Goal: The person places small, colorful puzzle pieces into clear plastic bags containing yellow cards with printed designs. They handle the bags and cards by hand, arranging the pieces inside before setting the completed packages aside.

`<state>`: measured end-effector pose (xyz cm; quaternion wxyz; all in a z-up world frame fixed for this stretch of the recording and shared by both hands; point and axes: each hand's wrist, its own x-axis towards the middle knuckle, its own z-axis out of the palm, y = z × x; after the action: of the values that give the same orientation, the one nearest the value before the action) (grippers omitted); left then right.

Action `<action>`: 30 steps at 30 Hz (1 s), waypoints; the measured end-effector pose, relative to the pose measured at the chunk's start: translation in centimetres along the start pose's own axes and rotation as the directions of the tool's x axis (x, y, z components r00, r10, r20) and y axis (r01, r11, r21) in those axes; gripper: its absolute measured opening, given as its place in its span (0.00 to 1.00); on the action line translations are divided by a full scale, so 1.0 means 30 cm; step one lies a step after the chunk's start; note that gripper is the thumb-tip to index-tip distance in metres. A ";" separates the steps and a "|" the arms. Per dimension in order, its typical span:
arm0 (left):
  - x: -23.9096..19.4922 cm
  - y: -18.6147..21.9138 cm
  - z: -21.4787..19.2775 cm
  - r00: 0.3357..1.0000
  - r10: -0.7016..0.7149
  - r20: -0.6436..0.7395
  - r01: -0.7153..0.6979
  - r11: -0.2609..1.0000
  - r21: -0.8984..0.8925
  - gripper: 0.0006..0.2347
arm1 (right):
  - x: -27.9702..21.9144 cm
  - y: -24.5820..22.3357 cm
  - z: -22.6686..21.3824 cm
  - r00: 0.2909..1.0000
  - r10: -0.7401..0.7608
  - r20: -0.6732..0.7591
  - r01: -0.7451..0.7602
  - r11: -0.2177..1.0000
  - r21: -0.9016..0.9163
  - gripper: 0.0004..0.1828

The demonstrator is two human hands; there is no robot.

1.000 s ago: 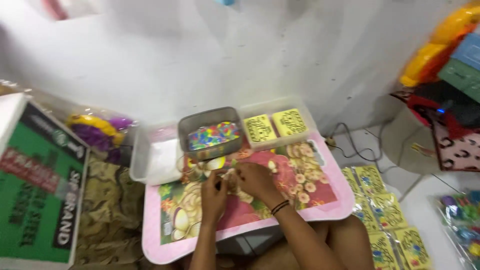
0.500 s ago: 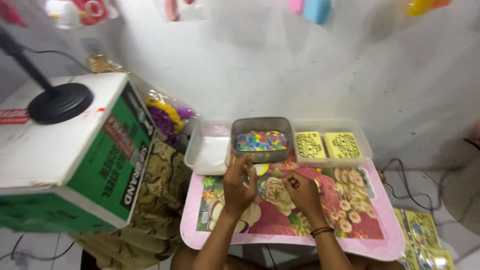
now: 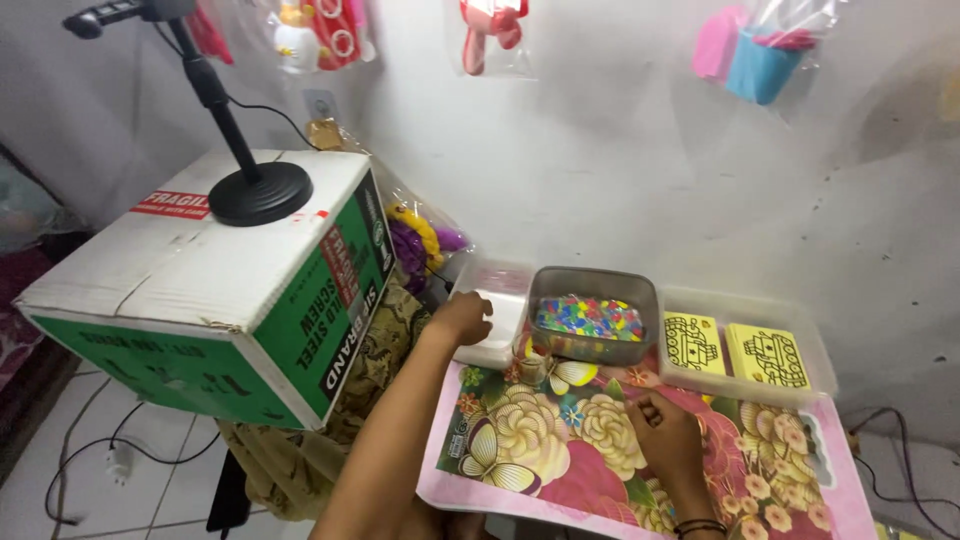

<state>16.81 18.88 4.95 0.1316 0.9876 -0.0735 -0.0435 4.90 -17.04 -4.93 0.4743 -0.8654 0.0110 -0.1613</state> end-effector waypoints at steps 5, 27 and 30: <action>0.064 -0.017 0.068 0.999 -0.006 0.052 0.002 0.997 0.077 0.15 | 0.010 -0.002 0.005 1.000 0.008 0.015 -0.007 0.999 -0.036 0.10; 0.009 0.077 0.006 0.980 -0.005 -0.197 0.025 0.995 0.098 0.12 | 0.001 -0.093 -0.011 0.998 0.041 0.038 -0.032 0.975 -0.218 0.10; -0.010 0.111 -0.095 0.900 0.154 -0.407 -0.091 0.981 0.169 0.11 | 0.000 -0.071 -0.007 0.999 0.034 0.020 -0.030 0.984 -0.178 0.10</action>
<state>16.36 16.48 8.58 0.0744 0.9743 -0.1086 0.1830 4.54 -16.04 -3.07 0.3976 -0.9058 0.0338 -0.1423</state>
